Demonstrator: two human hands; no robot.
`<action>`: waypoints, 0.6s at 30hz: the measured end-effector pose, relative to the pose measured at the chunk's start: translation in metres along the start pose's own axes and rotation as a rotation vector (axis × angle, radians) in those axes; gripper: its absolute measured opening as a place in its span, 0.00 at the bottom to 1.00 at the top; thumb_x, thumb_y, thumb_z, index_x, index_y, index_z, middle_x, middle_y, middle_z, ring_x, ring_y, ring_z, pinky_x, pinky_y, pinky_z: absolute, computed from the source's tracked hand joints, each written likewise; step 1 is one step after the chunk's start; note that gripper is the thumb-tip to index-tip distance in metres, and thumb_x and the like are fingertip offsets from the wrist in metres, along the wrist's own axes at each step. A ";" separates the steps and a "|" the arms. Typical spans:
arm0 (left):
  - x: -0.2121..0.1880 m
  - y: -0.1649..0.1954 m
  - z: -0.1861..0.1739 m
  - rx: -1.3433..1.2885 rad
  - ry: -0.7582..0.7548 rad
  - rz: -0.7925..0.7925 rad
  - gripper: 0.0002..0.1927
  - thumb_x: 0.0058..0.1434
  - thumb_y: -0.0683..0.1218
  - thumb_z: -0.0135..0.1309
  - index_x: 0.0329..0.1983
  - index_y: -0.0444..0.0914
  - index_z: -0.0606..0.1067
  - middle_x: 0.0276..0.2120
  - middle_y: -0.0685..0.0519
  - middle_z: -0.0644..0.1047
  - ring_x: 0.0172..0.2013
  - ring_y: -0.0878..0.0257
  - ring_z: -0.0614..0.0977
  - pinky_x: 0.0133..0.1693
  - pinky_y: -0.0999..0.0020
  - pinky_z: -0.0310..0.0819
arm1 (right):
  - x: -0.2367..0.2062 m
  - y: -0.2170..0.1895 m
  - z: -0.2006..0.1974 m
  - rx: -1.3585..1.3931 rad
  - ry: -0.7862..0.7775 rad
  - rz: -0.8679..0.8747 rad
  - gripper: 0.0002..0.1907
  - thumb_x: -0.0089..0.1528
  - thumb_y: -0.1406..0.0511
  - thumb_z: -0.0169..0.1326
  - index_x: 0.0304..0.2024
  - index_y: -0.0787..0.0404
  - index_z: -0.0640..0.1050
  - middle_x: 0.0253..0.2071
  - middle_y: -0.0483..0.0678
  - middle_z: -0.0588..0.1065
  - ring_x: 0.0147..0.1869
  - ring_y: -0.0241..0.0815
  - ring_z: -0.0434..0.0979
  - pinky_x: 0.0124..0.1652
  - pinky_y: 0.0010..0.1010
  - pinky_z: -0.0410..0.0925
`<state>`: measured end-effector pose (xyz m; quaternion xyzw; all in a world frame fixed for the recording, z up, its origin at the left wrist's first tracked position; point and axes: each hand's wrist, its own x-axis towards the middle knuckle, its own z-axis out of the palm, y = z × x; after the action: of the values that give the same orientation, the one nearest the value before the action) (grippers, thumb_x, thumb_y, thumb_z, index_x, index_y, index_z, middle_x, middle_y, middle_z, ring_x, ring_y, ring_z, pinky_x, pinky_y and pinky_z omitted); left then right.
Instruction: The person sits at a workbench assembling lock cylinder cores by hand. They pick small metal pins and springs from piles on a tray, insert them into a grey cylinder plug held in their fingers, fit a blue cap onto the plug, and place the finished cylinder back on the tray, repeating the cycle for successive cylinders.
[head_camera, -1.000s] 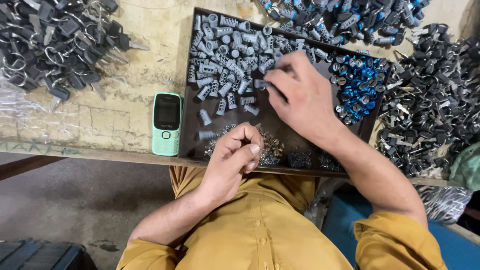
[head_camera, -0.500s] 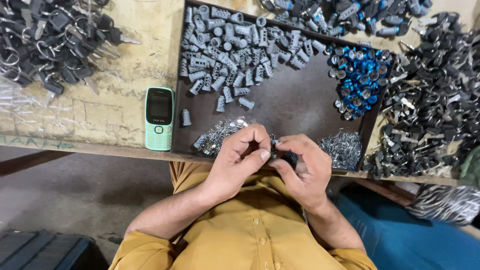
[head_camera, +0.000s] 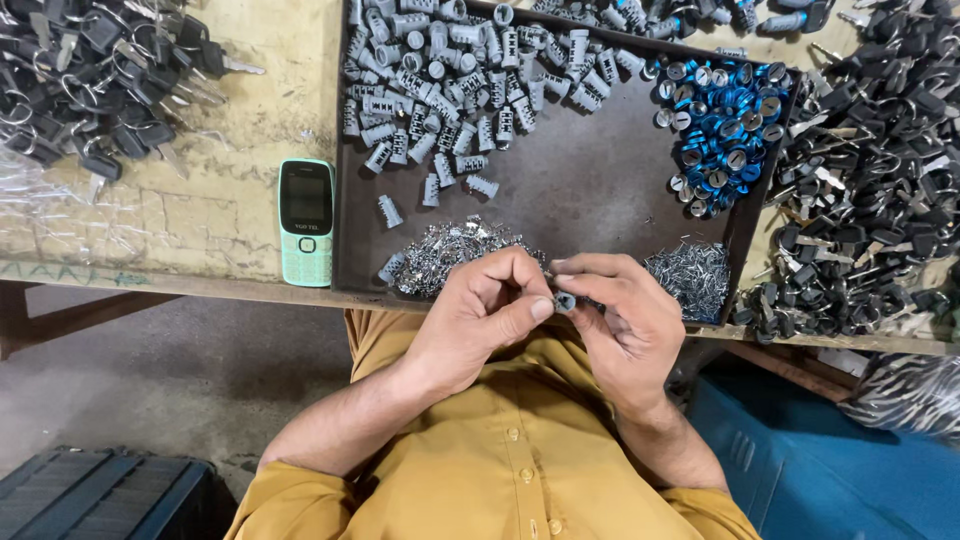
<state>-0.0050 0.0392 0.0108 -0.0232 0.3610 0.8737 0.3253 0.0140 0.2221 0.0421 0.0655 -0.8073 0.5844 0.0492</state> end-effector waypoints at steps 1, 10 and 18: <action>0.001 0.000 0.001 0.026 0.000 0.024 0.06 0.69 0.40 0.56 0.38 0.36 0.71 0.31 0.60 0.68 0.30 0.75 0.64 0.31 0.78 0.58 | 0.000 -0.001 0.000 0.000 0.002 0.007 0.14 0.60 0.81 0.59 0.47 0.66 0.79 0.48 0.56 0.78 0.49 0.41 0.82 0.47 0.25 0.74; 0.007 0.002 0.003 0.066 -0.045 0.051 0.08 0.65 0.34 0.55 0.36 0.37 0.68 0.34 0.60 0.67 0.34 0.75 0.65 0.37 0.76 0.60 | 0.002 -0.003 -0.008 -0.123 -0.018 -0.092 0.14 0.58 0.79 0.63 0.45 0.64 0.81 0.44 0.52 0.79 0.44 0.40 0.82 0.42 0.26 0.74; 0.010 -0.004 0.015 0.656 0.171 0.416 0.11 0.58 0.34 0.58 0.33 0.37 0.66 0.28 0.62 0.67 0.27 0.76 0.65 0.28 0.79 0.60 | 0.004 -0.005 -0.011 -0.290 -0.027 -0.191 0.16 0.55 0.80 0.63 0.43 0.64 0.82 0.40 0.51 0.78 0.40 0.43 0.79 0.39 0.28 0.72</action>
<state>-0.0073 0.0561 0.0165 0.0829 0.6439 0.7540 0.1003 0.0107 0.2311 0.0510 0.1420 -0.8739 0.4535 0.1025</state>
